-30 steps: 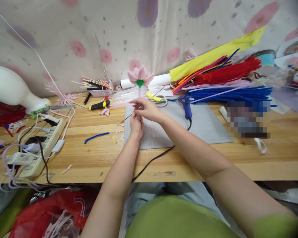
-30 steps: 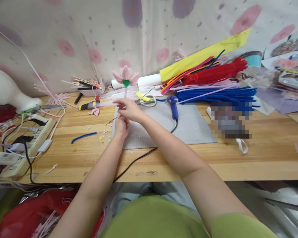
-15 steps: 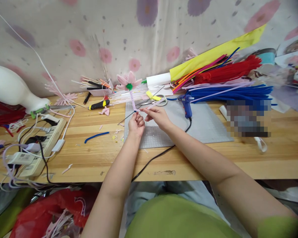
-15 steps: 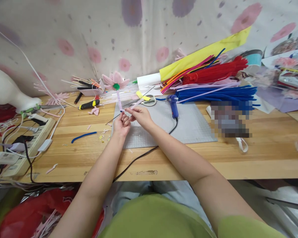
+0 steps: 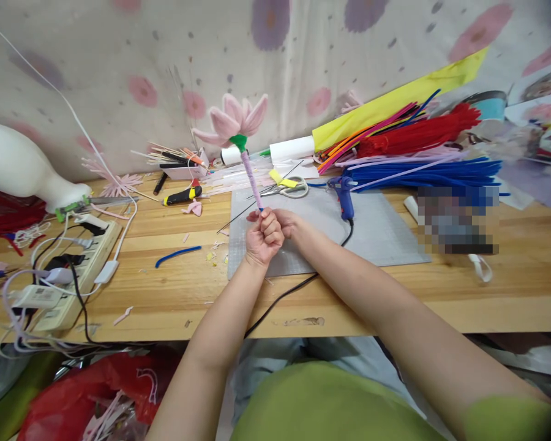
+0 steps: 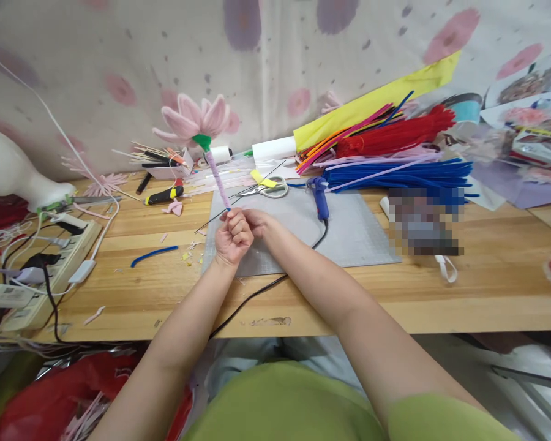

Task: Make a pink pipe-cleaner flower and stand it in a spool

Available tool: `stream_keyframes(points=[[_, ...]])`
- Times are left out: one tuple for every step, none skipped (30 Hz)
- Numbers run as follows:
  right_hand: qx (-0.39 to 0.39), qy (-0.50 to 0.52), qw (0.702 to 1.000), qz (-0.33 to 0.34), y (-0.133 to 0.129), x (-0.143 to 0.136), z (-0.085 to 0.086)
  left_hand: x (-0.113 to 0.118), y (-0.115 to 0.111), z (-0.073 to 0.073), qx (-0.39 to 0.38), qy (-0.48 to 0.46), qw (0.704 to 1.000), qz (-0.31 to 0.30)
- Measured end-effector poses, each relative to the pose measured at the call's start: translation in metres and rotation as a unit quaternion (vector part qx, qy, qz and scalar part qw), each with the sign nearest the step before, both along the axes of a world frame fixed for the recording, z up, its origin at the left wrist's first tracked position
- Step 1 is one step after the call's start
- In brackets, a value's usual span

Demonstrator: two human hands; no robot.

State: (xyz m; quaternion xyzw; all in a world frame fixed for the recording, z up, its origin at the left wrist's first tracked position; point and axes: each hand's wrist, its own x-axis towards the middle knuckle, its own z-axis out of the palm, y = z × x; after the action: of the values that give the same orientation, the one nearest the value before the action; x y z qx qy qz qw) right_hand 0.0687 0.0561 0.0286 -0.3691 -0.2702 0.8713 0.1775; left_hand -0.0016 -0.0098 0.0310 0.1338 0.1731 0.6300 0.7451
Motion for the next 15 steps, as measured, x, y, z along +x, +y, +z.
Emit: stream_keyframes(points=[[-0.005,-0.003,1.000,0.018,0.000,-0.006,0.000,-0.002,0.000,0.001,0.001,0.009,1.000,0.013],[-0.002,-0.001,1.000,0.023,0.000,-0.011,-0.002,-0.005,0.002,0.003,0.003,0.019,0.999,0.029],[0.005,0.003,1.000,0.025,0.000,-0.015,-0.004,-0.010,0.004,0.004,0.004,0.030,0.999,0.043],[0.019,0.005,1.000,0.021,0.000,-0.017,-0.006,-0.015,0.007,0.006,0.005,0.042,0.998,0.056],[0.039,0.001,0.999,0.016,0.000,-0.017,-0.008,-0.021,0.011,0.007,0.003,0.056,0.996,0.063],[0.067,-0.013,0.998,0.008,0.000,-0.016,-0.010,-0.026,0.015,0.008,-0.001,0.072,0.995,0.066],[0.107,-0.041,0.993,-0.007,0.000,-0.012,-0.010,-0.030,0.019,0.008,-0.007,0.088,0.994,0.068],[0.162,-0.084,0.983,-0.032,-0.001,-0.008,-0.007,-0.033,0.023,0.006,-0.014,0.106,0.992,0.070],[0.233,-0.139,0.960,-0.070,-0.002,-0.004,-0.003,-0.034,0.026,0.004,-0.023,0.124,0.989,0.076],[0.318,-0.198,0.920,-0.117,-0.004,0.000,0.003,-0.034,0.028,0.001,-0.032,0.144,0.986,0.084],[0.412,-0.250,0.861,-0.162,-0.008,0.002,0.010,-0.032,0.030,-0.002,-0.044,0.166,0.981,0.094],[0.504,-0.291,0.791,-0.189,-0.012,0.003,0.018,-0.028,0.032,-0.005,-0.056,0.190,0.974,0.109],[0.586,-0.318,0.721,-0.188,-0.017,0.002,0.026,-0.022,0.033,-0.008,-0.068,0.217,0.965,0.132],[0.656,-0.332,0.661,-0.151,-0.022,-0.002,0.032,-0.016,0.035,-0.010,-0.080,0.245,0.953,0.160],[0.707,-0.342,0.612,-0.090,-0.028,-0.007,0.038,-0.010,0.037,-0.010,-0.089,0.269,0.940,0.189]])
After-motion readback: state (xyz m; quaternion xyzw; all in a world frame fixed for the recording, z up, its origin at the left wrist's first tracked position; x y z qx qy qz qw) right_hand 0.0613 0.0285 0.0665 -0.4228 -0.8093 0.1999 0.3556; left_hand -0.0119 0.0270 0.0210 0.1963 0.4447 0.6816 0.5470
